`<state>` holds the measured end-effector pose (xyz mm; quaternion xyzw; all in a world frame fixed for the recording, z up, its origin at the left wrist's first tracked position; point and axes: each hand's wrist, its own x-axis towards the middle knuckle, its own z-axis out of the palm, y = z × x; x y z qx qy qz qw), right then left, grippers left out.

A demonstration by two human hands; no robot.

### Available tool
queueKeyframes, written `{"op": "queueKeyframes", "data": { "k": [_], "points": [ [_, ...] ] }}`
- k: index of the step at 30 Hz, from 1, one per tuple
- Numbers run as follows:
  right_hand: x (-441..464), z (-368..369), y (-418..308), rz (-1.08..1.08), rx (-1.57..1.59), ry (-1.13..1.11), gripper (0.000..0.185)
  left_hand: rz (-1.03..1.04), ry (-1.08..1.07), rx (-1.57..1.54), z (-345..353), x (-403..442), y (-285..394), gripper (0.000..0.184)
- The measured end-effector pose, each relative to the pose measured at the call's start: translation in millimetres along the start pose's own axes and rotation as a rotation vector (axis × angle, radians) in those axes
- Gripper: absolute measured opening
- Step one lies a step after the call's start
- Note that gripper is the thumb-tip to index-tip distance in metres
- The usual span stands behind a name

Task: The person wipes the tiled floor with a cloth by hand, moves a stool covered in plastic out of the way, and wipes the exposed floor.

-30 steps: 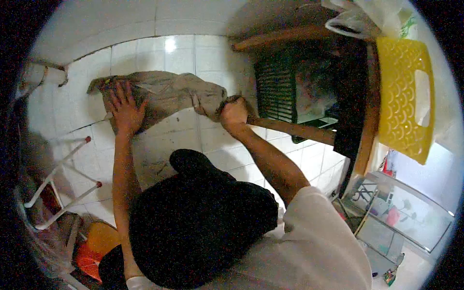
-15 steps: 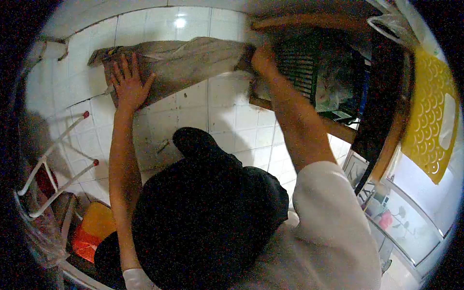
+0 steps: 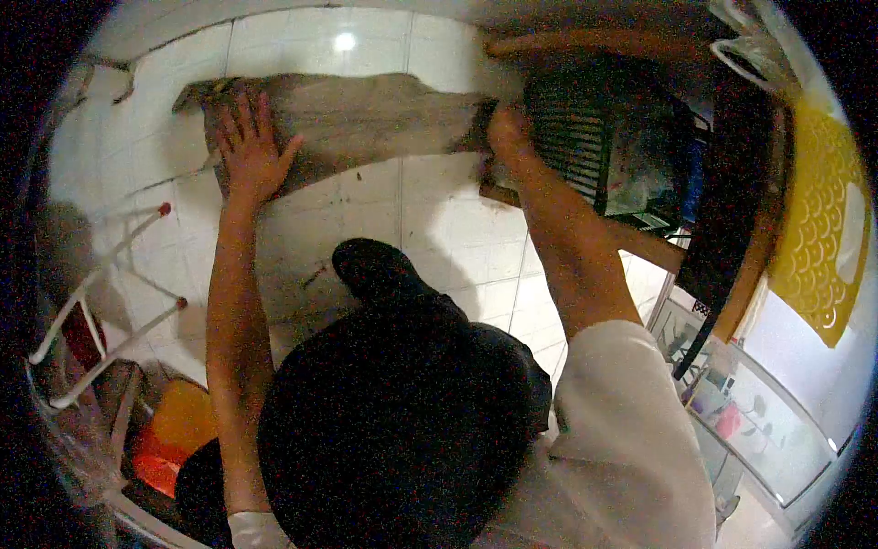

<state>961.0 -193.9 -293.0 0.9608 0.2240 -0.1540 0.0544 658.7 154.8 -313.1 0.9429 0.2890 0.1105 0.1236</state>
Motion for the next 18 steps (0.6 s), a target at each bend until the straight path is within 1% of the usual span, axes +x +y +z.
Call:
{"op": "queueKeyframes", "data": {
  "k": [1,3,4,5,6,8,10,11,13,14,15,16,17,18],
  "points": [
    [-7,14,8,-0.093,-0.166,-0.048,0.019,0.0,-0.033,-0.01,1,-8,2,0.094],
    [9,20,17,-0.288,-0.495,-0.083,0.019,0.015,0.002,-0.011,4,-10,3,0.094],
    [4,4,1,-0.331,-0.568,-0.13,0.018,0.015,0.027,-0.007,2,-7,2,0.095],
    [-1,-12,-14,-0.379,-0.637,-0.174,0.018,-0.02,-0.018,0.016,0,-6,0,0.094],
    [-41,-39,-41,-0.359,-0.608,-0.267,0.019,-0.048,-0.073,0.036,-4,-6,3,0.094],
    [-82,-13,-27,-0.575,-0.663,-0.149,0.023,-0.08,-0.184,0.073,-12,-4,13,0.094],
    [-98,19,-32,-0.181,-0.516,-0.069,0.022,-0.124,-0.283,0.123,-19,1,17,0.094],
    [-109,-22,-64,-0.155,-0.399,-0.15,0.022,-0.096,-0.223,0.096,-17,0,13,0.094],
    [-98,-35,-60,-0.116,-0.179,-0.194,0.024,-0.041,-0.115,0.046,-10,-5,8,0.094],
    [-91,-38,-54,-0.103,-0.07,-0.222,0.025,-0.029,-0.114,0.042,-5,-7,6,0.093],
    [-77,-31,-40,-0.15,-0.061,-0.039,0.027,-0.021,-0.116,0.042,-6,-10,4,0.093],
    [-70,-46,-44,-0.206,0.024,0.19,0.025,-0.014,-0.115,0.048,-8,-12,-1,0.093],
    [-49,-58,-45,-0.108,0.077,0.125,0.023,-0.033,-0.124,0.052,-9,-13,-2,0.092],
    [-33,-54,-42,-0.171,-0.176,0.408,0.027,-0.048,-0.133,0.055,-10,-12,3,0.091]
  ]
}}
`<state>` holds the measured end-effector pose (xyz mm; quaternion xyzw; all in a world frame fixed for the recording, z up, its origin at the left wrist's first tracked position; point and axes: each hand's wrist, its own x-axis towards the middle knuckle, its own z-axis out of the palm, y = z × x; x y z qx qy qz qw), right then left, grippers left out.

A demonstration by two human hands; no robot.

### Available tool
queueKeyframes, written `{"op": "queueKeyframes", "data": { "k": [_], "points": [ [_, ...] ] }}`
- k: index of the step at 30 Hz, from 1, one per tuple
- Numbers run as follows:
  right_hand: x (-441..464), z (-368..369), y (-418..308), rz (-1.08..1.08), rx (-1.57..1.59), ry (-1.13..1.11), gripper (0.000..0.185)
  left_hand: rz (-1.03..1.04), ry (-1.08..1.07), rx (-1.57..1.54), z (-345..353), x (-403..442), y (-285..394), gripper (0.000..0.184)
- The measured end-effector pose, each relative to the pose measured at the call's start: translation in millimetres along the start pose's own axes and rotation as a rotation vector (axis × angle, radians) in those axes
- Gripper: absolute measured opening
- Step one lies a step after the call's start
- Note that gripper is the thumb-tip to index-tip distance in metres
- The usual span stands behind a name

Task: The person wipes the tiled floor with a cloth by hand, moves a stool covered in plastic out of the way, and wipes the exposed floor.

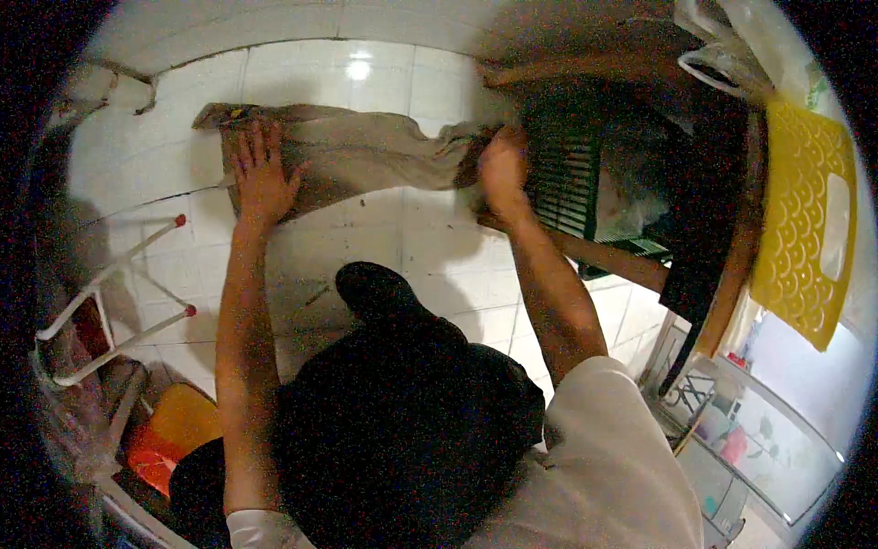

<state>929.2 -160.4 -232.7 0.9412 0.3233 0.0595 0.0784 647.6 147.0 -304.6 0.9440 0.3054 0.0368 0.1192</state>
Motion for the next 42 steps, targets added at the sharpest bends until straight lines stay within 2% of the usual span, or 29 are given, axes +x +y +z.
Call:
{"op": "queueKeyframes", "data": {
  "k": [3,5,7,8,10,11,12,13,14,16,18,20,23,24,26,27,28,29,30,31,33,36,37,39,40,42],
  "points": [
    [33,23,-5,0.193,0.046,-0.037,0.036,-0.018,-0.01,-0.018,-8,1,9,0.088],
    [38,49,-31,0.255,0.285,0.14,0.04,-0.025,0.008,-0.025,-10,3,9,0.087],
    [32,74,-74,0.079,0.671,0.316,0.045,-0.006,0.037,-0.026,-7,3,12,0.086],
    [17,70,-101,-0.053,0.774,0.282,0.048,-0.006,0.021,-0.014,-7,1,13,0.085],
    [-17,39,-152,-0.337,0.748,0.085,0.048,-0.019,0.012,0.012,-8,3,13,0.082],
    [-31,9,-167,-0.546,0.887,0.077,0.048,-0.008,-0.07,0.048,-14,4,9,0.081],
    [-40,5,-168,-0.647,0.772,0.075,0.048,0.002,-0.152,0.088,-21,3,4,0.079],
    [-38,7,-163,-0.664,0.829,0.138,0.048,0.002,-0.239,0.128,-26,1,-3,0.078],
    [-33,9,-153,-0.69,0.891,0.198,0.048,0.023,-0.227,0.127,-27,-2,-8,0.076],
    [-22,35,-120,-0.361,0.699,0.148,0.049,0.044,-0.203,0.13,-28,-10,-11,0.073],
    [4,9,-104,0.136,0.645,0.174,0.046,0.037,-0.086,0.077,-28,-14,-5,0.064],
    [33,25,-97,0.387,0.591,0.168,0.061,0.017,0.013,-0.03,-34,-12,9,0.06],
    [80,41,-139,0.429,0.453,0.194,0.063,-0.028,0.046,-0.073,-32,-5,11,0.061],
    [92,28,-158,0.313,0.546,0.258,0.056,-0.034,0.043,-0.09,-31,-4,10,0.061],
    [107,33,-189,-0.054,0.592,0.281,0.039,-0.033,0.084,-0.09,-34,-4,7,0.063],
    [104,40,-199,-0.269,0.699,0.256,0.036,-0.041,0.07,-0.087,-39,-3,6,0.062],
    [86,15,-206,-0.466,0.817,0.168,0.033,-0.046,0.068,-0.083,-44,1,4,0.062],
    [63,7,-209,-0.571,0.88,-0.031,0.032,-0.057,0.112,-0.126,-41,0,-1,0.059],
    [37,-21,-214,-0.541,0.966,-0.247,0.032,-0.07,0.163,-0.17,-32,-8,-10,0.056],
    [14,16,-220,-0.746,0.933,-0.191,0.031,-0.085,0.212,-0.212,-30,-15,-14,0.054],
    [-30,5,-215,-0.97,1.038,-0.106,0.04,-0.074,0.179,-0.178,-41,-36,-7,0.04],
    [-59,10,-217,-1.027,1.059,-0.089,0.041,-0.153,0.132,-0.253,-46,-67,5,0.022],
    [-63,-2,-214,-0.83,1.103,-0.143,0.04,-0.198,0.119,-0.301,-48,-72,9,0.016],
    [-55,-18,-211,-0.382,1.263,-0.074,0.044,-0.191,0.232,-0.439,-57,-74,12,0.011],
    [-41,-39,-203,-0.222,1.419,0.023,0.052,-0.18,0.289,-0.51,-65,-71,16,0.009],
    [-13,-49,-176,0.049,1.304,0.198,0.047,-0.25,0.27,-0.632,-72,-57,25,0.006]
  ]
}}
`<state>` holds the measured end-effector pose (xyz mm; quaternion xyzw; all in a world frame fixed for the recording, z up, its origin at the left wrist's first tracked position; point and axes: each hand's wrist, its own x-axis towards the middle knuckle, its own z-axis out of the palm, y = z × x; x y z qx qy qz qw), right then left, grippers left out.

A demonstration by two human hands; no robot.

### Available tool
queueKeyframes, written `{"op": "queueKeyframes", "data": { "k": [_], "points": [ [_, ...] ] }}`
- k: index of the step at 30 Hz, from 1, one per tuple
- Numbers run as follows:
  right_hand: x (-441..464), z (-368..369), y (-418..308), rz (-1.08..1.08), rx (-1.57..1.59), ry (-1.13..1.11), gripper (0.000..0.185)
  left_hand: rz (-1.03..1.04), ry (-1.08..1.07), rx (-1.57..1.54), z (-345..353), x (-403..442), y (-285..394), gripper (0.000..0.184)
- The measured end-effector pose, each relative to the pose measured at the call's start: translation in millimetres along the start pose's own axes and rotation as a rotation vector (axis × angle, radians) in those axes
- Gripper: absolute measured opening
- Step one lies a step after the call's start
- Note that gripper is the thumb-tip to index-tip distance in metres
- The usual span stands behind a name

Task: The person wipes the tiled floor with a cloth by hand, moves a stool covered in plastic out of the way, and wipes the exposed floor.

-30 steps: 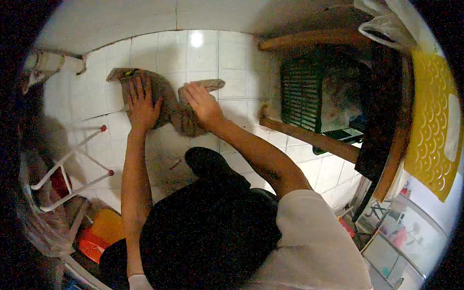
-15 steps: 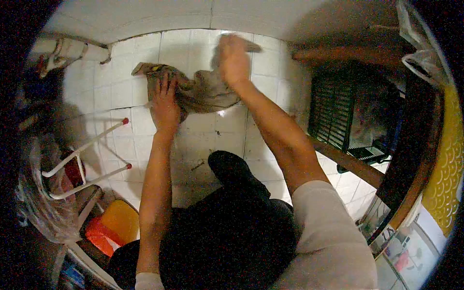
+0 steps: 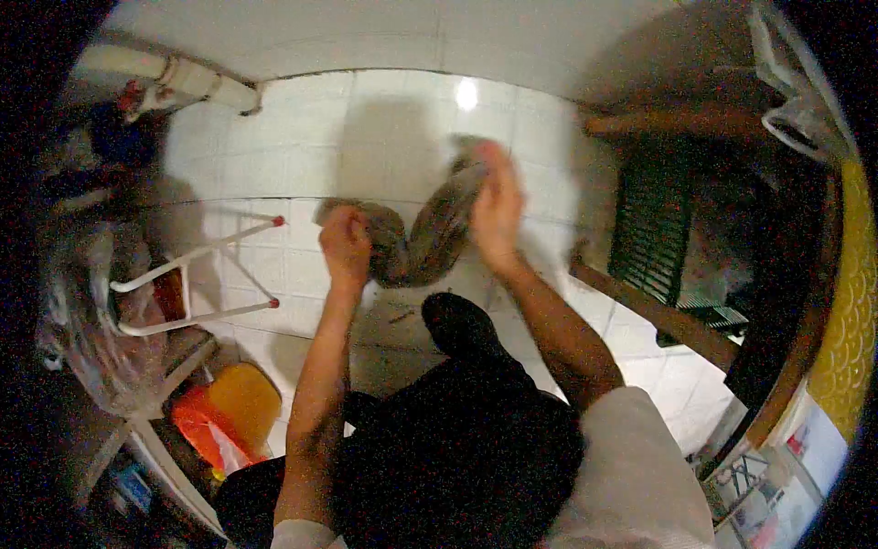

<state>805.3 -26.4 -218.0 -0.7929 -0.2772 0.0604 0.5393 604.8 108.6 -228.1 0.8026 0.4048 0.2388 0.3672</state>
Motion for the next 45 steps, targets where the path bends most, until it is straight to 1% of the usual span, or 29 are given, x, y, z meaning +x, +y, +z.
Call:
{"op": "queueKeyframes", "data": {
  "k": [1,2,3,4,5,6,7,9,10,11,12,14,16,18,20,22,23,24,27,30,31,33,34,36,38,39,42,43,45],
  "points": [
    [22,-14,6,-0.097,-0.095,0.111,0.047,0.002,-0.007,-0.012,3,9,7,0.008],
    [40,-28,8,-0.059,-0.132,0.158,0.045,-0.006,-0.097,-0.062,9,17,17,0.01],
    [56,-42,18,-0.124,-0.316,0.181,0.046,-0.014,-0.186,-0.111,17,25,30,0.012],
    [71,-46,39,-0.036,-0.398,0.221,0.05,0.034,-0.297,-0.033,16,32,54,0.013],
    [81,-41,60,0.055,-0.485,0.261,0.057,-0.082,-0.388,0.083,28,33,72,0.013],
    [83,-29,74,0.082,-0.575,0.243,0.062,-0.07,-0.441,0.047,31,34,88,0.011],
    [83,-19,87,0.111,-0.671,0.225,0.067,0.009,-0.54,0.103,44,30,82,0.018],
    [81,7,99,0.141,-0.961,0.205,0.072,0.152,-0.434,0.244,63,17,80,0.028],
    [82,23,102,0.053,-0.888,0.195,0.07,0.217,-0.381,0.314,62,14,81,0.033],
    [86,37,105,-0.031,-0.821,0.183,0.068,0.237,-0.408,0.417,60,12,81,0.046],
    [87,49,106,-0.111,-0.759,0.166,0.066,0.198,-0.386,0.464,58,9,76,0.045],
    [87,88,89,-0.28,-0.5,0.044,0.061,0.125,-0.333,0.548,56,5,65,0.042],
    [93,135,71,-0.22,-0.348,-0.238,0.052,-0.034,-0.364,0.586,44,3,48,0.04],
    [85,179,37,-0.492,-0.305,-0.419,0.042,-0.206,-0.4,0.567,25,-5,38,0.039],
    [60,213,11,-0.634,-0.104,-0.832,0.039,-0.373,-0.447,0.493,4,-19,42,0.041],
    [26,220,-32,-0.856,0.034,-1.274,0.039,-0.532,-0.632,0.575,-15,-25,46,0.042],
    [-4,223,-35,-0.805,0.057,-1.209,0.038,-0.611,-0.726,0.617,-25,-28,48,0.044],
    [-27,224,-28,-0.751,0.077,-1.145,0.037,-0.574,-0.672,0.562,-33,-32,47,0.044],
    [-27,190,-16,-0.516,0.114,-0.91,0.039,-0.492,-0.54,0.376,-50,-30,48,0.043],
    [7,103,-28,-0.175,0.191,-0.483,0.057,-0.471,-0.593,0.043,-63,1,88,0.042],
    [14,78,-19,-0.205,0.119,-0.268,0.051,-0.504,-0.716,-0.068,-57,10,94,0.038],
    [31,25,-16,-0.148,-0.041,0.028,0.047,-0.349,-0.731,-0.109,-49,20,122,0.036],
    [43,-1,-17,-0.066,-0.129,0.11,0.047,-0.276,-0.732,-0.127,-43,25,134,0.035],
    [66,-25,26,-0.081,-0.442,0.141,0.052,-0.211,-0.571,-0.002,-21,36,148,0.031],
    [75,-26,69,0.024,-0.651,0.05,0.067,-0.143,-0.379,0.08,-3,50,137,0.03],
    [77,-21,79,0.069,-0.755,0.002,0.076,-0.106,-0.26,0.095,13,54,114,0.03],
    [74,0,77,-0.023,-0.963,-0.109,0.093,-0.068,-0.009,0.134,20,82,81,0.028],
    [76,2,73,0.017,-0.83,-0.162,0.1,-0.071,0.053,0.148,12,94,74,0.028],
    [81,-5,51,-0.004,-0.742,-0.274,0.1,-0.118,0.102,0.167,-12,124,72,0.027]
  ]
}}
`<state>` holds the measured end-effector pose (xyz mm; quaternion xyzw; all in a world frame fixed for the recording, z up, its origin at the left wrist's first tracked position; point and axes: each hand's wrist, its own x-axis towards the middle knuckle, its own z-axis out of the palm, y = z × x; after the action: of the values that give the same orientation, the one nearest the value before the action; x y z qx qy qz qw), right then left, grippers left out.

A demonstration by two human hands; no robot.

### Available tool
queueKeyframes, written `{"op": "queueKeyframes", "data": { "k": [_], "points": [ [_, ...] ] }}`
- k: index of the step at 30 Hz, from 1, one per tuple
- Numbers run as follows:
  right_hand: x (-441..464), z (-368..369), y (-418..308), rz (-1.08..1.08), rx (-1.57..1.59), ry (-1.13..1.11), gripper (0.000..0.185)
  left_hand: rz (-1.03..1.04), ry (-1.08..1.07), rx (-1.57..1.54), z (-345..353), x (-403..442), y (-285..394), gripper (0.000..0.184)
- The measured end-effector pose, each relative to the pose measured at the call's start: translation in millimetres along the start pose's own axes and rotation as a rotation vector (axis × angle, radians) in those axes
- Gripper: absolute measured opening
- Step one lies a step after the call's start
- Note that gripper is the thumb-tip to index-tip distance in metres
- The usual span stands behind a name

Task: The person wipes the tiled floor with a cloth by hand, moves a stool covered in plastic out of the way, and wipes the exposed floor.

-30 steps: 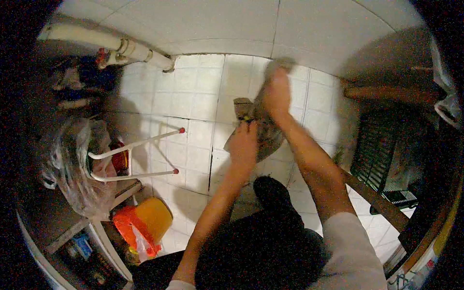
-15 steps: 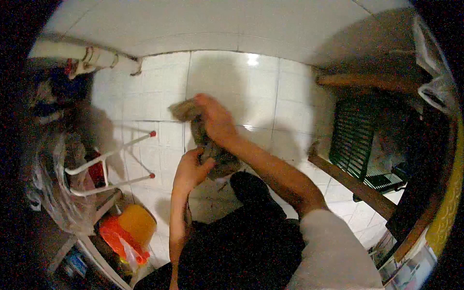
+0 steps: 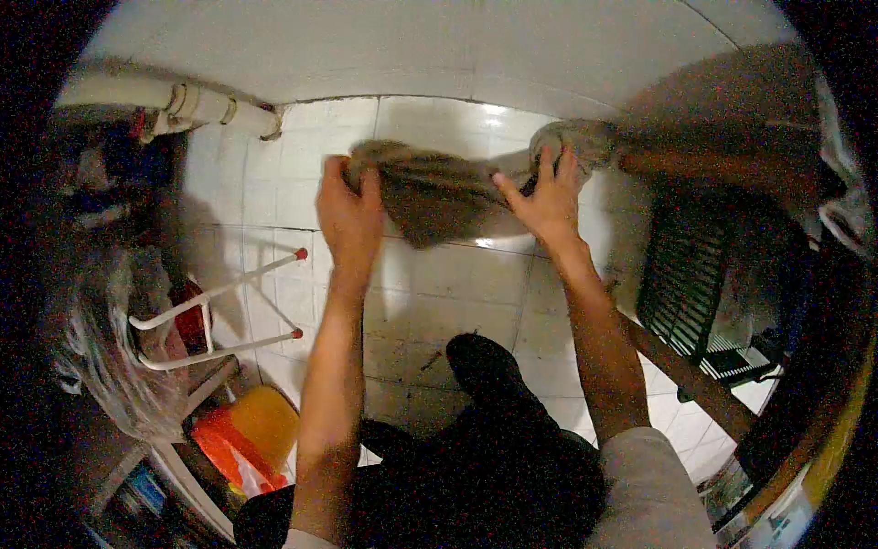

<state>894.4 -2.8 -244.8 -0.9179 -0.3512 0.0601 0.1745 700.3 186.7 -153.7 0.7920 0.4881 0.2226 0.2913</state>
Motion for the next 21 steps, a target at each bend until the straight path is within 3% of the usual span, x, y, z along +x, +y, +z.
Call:
{"op": "queueKeyframes", "data": {
  "k": [2,5,9,10,13,14,17,21],
  "points": [
    [5,-2,-4,-0.09,-0.026,-0.04,0.097,0.014,0.103,-0.029,-13,32,-5,0.028],
    [35,27,-18,-0.079,0.017,0.131,0.093,0.014,0.267,-0.015,-20,83,-19,0.031],
    [56,17,-57,-0.005,-0.151,0.098,0.078,0.125,0.385,0.076,-1,121,-51,0.035],
    [55,4,-61,-0.012,-0.185,0.131,0.063,0.163,0.387,0.126,6,119,-52,0.037],
    [56,-19,-38,-0.097,-0.061,0.04,0.05,0.166,0.009,0.303,26,113,-58,0.038],
    [57,-11,-24,-0.204,-0.046,0.114,0.039,0.065,-0.192,0.379,33,112,-56,0.045],
    [67,16,-2,-0.351,-0.024,0.238,0.036,0.368,-0.027,0.466,84,114,-102,0.061],
    [65,29,-13,-0.278,-0.072,0.28,0.036,0.371,-0.033,0.511,98,97,-117,0.076]
  ]
}}
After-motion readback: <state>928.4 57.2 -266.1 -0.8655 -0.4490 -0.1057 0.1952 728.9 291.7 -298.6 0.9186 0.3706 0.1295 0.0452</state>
